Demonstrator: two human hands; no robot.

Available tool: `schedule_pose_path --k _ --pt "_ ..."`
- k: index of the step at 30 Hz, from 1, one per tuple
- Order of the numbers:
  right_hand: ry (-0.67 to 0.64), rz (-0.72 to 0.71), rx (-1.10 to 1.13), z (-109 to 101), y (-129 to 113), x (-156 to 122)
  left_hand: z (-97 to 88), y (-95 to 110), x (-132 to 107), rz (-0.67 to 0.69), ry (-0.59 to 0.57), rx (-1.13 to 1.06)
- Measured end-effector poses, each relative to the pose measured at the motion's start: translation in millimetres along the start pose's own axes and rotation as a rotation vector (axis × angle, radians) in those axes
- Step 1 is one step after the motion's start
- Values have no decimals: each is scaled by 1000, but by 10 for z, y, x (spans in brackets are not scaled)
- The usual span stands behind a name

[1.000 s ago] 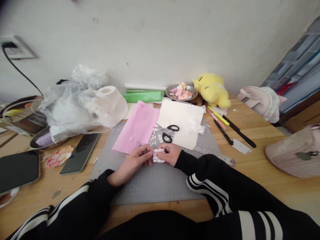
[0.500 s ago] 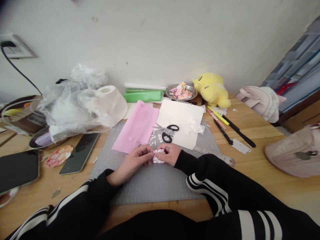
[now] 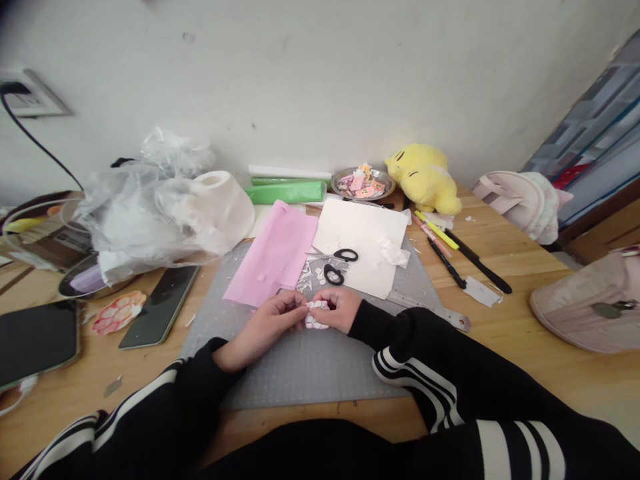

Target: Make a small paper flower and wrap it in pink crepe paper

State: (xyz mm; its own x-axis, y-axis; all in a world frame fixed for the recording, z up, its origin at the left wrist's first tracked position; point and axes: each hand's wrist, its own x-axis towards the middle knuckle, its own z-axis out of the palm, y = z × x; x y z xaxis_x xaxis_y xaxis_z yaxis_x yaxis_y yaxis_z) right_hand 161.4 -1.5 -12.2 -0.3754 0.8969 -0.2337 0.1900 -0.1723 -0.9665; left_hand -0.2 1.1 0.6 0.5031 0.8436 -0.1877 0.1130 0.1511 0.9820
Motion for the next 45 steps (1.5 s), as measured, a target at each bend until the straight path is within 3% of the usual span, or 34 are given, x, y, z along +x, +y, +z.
schedule_pose_path --k 12,34,45 --pt "33 56 32 -5 -60 38 9 3 5 -21 22 -37" --pt "7 17 -27 3 -48 0 -3 9 -10 9 49 36" --pt "0 57 7 -8 -68 30 0 38 -25 -8 38 -96"
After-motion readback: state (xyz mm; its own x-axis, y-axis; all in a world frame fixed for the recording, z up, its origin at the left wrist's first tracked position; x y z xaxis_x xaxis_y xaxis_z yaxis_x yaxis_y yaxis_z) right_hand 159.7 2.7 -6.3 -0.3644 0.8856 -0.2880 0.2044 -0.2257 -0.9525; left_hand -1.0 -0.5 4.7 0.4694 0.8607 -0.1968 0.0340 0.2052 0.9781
